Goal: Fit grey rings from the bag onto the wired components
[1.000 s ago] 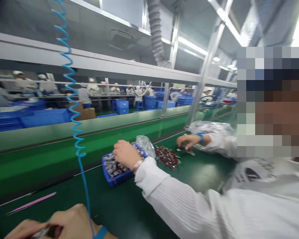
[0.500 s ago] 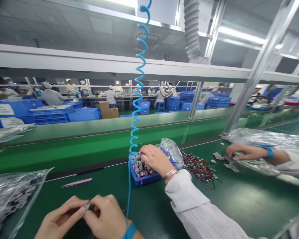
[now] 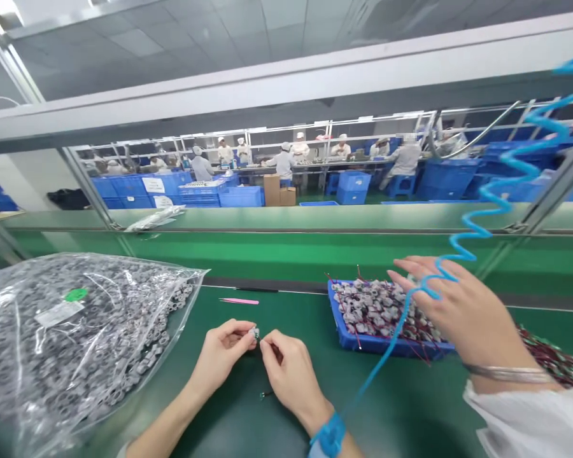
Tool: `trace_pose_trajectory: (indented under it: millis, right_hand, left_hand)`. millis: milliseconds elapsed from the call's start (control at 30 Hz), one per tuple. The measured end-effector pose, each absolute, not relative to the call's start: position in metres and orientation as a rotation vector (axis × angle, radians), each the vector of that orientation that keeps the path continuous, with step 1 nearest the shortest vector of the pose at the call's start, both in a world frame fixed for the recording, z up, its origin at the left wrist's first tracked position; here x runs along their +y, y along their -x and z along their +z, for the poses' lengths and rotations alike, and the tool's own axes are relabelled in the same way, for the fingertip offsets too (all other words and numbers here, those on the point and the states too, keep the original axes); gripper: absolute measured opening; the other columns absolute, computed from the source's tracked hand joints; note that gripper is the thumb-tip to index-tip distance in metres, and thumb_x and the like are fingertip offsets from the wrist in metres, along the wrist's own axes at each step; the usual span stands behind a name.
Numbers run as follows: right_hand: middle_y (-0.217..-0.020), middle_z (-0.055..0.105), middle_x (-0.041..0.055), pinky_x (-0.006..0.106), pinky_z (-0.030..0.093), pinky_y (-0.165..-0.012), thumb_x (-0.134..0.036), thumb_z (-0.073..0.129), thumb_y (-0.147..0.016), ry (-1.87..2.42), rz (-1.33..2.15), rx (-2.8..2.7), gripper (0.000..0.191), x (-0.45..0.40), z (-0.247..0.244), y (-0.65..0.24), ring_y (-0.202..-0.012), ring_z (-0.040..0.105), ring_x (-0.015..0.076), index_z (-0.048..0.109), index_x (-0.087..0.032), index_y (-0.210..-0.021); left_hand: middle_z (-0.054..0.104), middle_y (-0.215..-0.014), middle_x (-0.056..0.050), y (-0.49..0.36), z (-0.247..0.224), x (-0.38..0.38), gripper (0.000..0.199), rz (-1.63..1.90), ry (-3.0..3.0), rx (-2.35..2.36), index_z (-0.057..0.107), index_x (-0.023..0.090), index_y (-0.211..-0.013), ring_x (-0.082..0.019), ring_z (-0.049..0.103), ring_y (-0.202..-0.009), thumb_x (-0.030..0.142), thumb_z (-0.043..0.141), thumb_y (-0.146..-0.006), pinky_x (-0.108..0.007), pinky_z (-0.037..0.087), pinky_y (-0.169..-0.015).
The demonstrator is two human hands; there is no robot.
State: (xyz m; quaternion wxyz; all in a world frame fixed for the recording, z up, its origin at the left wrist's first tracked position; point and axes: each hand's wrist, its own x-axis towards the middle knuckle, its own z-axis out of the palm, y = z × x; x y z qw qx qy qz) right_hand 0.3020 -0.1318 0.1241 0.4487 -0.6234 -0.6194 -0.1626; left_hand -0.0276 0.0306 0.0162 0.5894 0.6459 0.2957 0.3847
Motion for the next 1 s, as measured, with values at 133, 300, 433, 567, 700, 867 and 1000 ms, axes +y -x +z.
trace_pose_trajectory:
  millis: [133,300,433,567,700,867,1000]
  right_hand:
    - [-0.112,0.062,0.0044,0.031,0.05,-0.083,-0.039,0.049,-0.095,1.582,-0.277,-1.534,0.019,-0.122,0.1,-0.216,-0.099,0.059,0.0176,0.065,-0.031,-0.101]
    - [-0.083,0.064,0.0012,0.024,0.048,-0.061,-0.033,0.051,-0.094,1.665,-0.184,-1.637,0.019,-0.075,0.042,-0.11,-0.067,0.059,0.0123,0.064,-0.02,-0.089]
    - [-0.075,0.058,0.0024,0.025,0.041,-0.061,-0.021,0.042,-0.095,1.752,-0.082,-1.6,0.027,-0.066,0.036,-0.116,-0.066,0.056,0.014,0.062,-0.02,-0.077]
    - [-0.078,0.055,0.0052,0.029,0.042,-0.069,-0.025,0.043,-0.093,1.762,-0.248,-1.434,0.028,-0.082,0.062,-0.167,-0.073,0.055,0.0172,0.064,-0.018,-0.075]
    - [-0.084,0.056,0.0078,0.035,0.041,-0.072,-0.03,0.045,-0.092,1.921,-0.595,-1.345,0.028,-0.098,0.068,-0.215,-0.08,0.054,0.0218,0.067,-0.018,-0.08]
    - [-0.091,0.059,0.0098,0.038,0.038,-0.07,-0.034,0.043,-0.091,2.055,-0.806,-1.334,0.028,-0.109,0.057,-0.228,-0.089,0.054,0.0266,0.068,-0.019,-0.091]
    - [-0.08,0.06,0.0066,0.035,0.038,-0.068,-0.038,0.039,-0.095,1.868,-0.532,-1.405,0.032,-0.108,0.051,-0.204,-0.078,0.056,0.0222,0.064,-0.021,-0.084]
  left_hand:
    - [0.061,-0.079,-0.004,0.03,0.015,0.027,0.021,0.953,-1.729,0.685,0.07,0.017,-0.089,-0.017,0.066,-0.075,0.034,0.064,-0.08,-0.027,0.057,-0.071]
    - [0.062,-0.087,-0.004,0.031,0.014,0.024,0.021,0.982,-1.861,0.651,0.069,0.02,-0.095,-0.016,0.065,-0.077,0.034,0.058,-0.084,-0.027,0.058,-0.07]
    - [0.055,-0.114,-0.006,0.032,0.017,0.024,0.028,1.011,-1.867,0.635,0.064,0.026,-0.11,-0.016,0.065,-0.08,0.036,0.059,-0.084,-0.03,0.06,-0.071]
    - [0.053,-0.117,-0.007,0.034,0.017,0.024,0.025,1.056,-1.934,0.652,0.065,0.027,-0.108,-0.018,0.064,-0.086,0.036,0.056,-0.086,-0.03,0.059,-0.068]
    - [0.052,-0.117,-0.008,0.034,0.013,0.023,0.024,1.042,-1.964,0.647,0.065,0.025,-0.105,-0.019,0.064,-0.084,0.036,0.051,-0.089,-0.032,0.058,-0.069]
    - [0.053,-0.114,-0.009,0.035,0.013,0.025,0.023,1.028,-2.021,0.608,0.065,0.023,-0.103,-0.017,0.063,-0.083,0.031,0.047,-0.091,-0.032,0.056,-0.072]
    - [0.058,-0.103,-0.008,0.036,0.016,0.027,0.022,1.091,-2.029,0.627,0.067,0.02,-0.098,-0.017,0.061,-0.083,0.028,0.048,-0.091,-0.029,0.052,-0.072]
